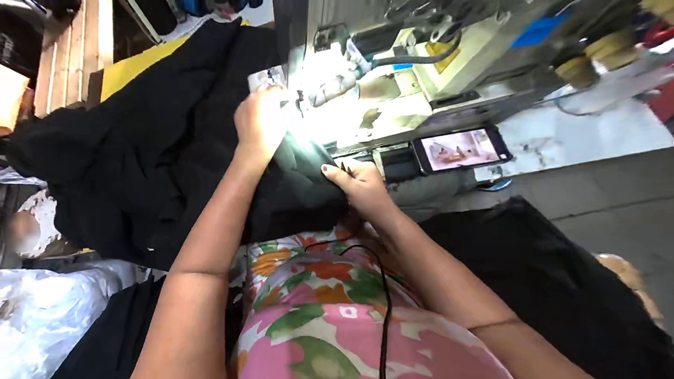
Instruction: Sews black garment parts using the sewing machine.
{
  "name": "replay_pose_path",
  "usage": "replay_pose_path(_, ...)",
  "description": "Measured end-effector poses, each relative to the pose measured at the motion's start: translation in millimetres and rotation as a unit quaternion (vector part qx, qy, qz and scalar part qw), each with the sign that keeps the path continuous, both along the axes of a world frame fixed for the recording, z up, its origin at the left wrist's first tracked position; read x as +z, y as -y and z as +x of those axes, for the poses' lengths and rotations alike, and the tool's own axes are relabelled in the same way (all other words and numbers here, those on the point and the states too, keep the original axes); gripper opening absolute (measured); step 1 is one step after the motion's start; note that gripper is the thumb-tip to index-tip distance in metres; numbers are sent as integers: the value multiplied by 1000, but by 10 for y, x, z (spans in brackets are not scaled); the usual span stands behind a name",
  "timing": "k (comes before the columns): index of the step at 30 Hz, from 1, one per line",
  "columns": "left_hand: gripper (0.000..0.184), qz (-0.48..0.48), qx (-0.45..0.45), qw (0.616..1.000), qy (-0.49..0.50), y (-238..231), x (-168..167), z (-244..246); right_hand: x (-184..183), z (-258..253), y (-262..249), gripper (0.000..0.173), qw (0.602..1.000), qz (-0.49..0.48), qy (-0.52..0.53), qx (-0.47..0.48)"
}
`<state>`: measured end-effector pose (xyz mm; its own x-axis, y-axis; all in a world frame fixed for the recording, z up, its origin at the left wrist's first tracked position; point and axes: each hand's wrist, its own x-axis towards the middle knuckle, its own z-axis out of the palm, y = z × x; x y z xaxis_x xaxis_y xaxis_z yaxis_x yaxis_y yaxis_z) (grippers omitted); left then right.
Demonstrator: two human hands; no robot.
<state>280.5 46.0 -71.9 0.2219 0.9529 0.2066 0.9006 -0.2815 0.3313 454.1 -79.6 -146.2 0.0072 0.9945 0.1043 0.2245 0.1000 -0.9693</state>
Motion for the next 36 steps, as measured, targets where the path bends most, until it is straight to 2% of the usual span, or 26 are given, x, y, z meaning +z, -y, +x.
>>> replay_pose_path(2, 40, -44, -15, 998, 30, -183, -67, 110, -104, -49, -36, 31, 997, -52, -41, -34)
replay_pose_path(7, 42, -39, -79, 986, 143, -658, -323, 77, -142, -242, -88, 38, 990, -55, -114, -66)
replay_pose_path(12, 43, -20, -91, 984, 152, -698, -316, 111, -197, -304, -135, 35, 990, -33, -115, -81)
replay_pose_path(16, 47, -59, -66, 984, 155, -735, -296, 55, -165, -290, -134, 40, 990, -56, -122, -47)
replay_pose_path(18, 47, -55, -72, 977, 192, -767, -364, 27, -177, -261, -106, 40, 990, -48, -128, -30)
replay_pose_path(20, 42, -12, -96, 967, 237, -769, -425, -14, -174, -230, -55, 42, 991, -60, -119, -21)
replay_pose_path(23, 44, 68, -126, 981, 128, -302, -228, -400, -189, -179, -46, 43, 988, -88, -127, -2)
replay_pose_path(24, 54, 62, -134, 983, 107, -15, -191, -642, -186, -160, -56, 43, 986, -97, -132, 5)
replay_pose_path(26, 77, 21, -133, 985, 108, 574, -324, -1093, -171, -159, -71, 41, 982, -113, -152, 13)
replay_pose_path(27, 79, 5, -134, 988, 80, 801, -450, -1236, -135, -176, -63, 39, 977, -125, -175, 12)
replay_pose_path(29, 42, 27, -121, 992, -23, 1017, -665, -1399, 6, -210, -6, 30, 959, -166, -230, 15)
replay_pose_path(30, 28, 43, -99, 993, -57, 1041, -660, -1473, 58, -218, -1, 29, 950, -183, -251, 19)
replay_pose_path(31, 24, 65, -68, 993, -64, 1029, -586, -1546, 81, -210, -23, 29, 944, -191, -268, 24)
replay_pose_path(34, 27, 138, -20, 990, -2, 943, -400, -1660, 25, -166, -29, 29, 944, -199, -261, 15)
replay_pose_path(36, 46, 54, -68, 995, 43, 910, -409, -1612, -41, -115, 2, 30, 948, -207, -244, 12)
